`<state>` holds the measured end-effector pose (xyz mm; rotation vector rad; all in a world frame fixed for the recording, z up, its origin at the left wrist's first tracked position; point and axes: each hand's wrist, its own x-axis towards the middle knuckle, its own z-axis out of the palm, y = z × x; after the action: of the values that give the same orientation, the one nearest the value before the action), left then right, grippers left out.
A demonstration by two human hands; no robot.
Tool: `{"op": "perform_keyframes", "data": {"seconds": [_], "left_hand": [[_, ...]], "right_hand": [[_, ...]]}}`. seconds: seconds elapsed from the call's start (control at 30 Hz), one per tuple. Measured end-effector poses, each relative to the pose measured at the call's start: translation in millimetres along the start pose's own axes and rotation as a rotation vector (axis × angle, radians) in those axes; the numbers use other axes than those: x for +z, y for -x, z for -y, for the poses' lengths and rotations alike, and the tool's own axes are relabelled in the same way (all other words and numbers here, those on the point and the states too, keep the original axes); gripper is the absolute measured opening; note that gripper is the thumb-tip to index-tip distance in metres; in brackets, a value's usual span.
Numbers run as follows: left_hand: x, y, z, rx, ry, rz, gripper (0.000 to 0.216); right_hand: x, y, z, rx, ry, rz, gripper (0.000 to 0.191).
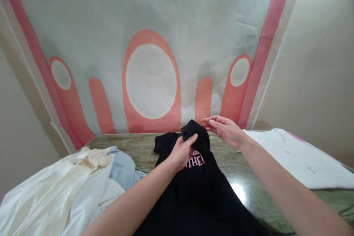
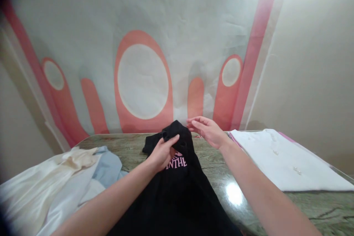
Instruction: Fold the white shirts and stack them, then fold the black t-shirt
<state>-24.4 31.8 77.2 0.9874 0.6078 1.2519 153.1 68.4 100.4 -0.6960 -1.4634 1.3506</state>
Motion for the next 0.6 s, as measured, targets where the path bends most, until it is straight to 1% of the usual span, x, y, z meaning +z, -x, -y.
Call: {"op": "perform_keyframes", "data": {"seconds": [0.07,0.13,0.2,0.27,0.33,0.4,0.47,0.53,0.6], "left_hand": [[-4.4,-2.5,-23.1,-0.074,0.068,0.080,0.022],[-6.1,-5.2,-48.2,-0.147,0.095,0.176,0.021],[-4.8,-8.0,-71.2,-0.169,0.116,0.250,0.023],[-1.6,-11.1,-89.4,-0.135,0.153,0.276,0.023],[2.1,-14.7,-102.1,-0.076,0.201,0.256,0.023],[4.8,-18.3,-110.6,-0.020,0.243,0.214,0.024],[5.6,-21.2,-116.9,0.037,0.268,0.169,0.026],[3.8,-22.4,-123.4,0.092,0.272,0.124,0.028],[-0.5,-21.5,-131.4,0.142,0.258,0.080,0.030]], "right_hand": [[-24.2,-8.1,-17.3,-0.031,0.055,-0.096,0.034],[-36.2,-12.6,-37.5,-0.022,0.106,-0.104,0.046],[-33.6,-13.3,-54.0,-0.012,0.106,-0.040,0.057],[-21.9,-11.8,-64.0,0.002,0.073,0.040,0.064],[-9.0,-10.0,-69.4,0.054,0.017,0.111,0.065],[0.1,-8.8,-74.1,0.139,-0.093,0.166,0.060],[4.8,-7.4,-79.8,0.220,-0.246,0.211,0.055],[6.8,-4.2,-83.8,0.257,-0.366,0.233,0.053],[6.9,1.7,-81.0,0.264,-0.386,0.230,0.051]]}}
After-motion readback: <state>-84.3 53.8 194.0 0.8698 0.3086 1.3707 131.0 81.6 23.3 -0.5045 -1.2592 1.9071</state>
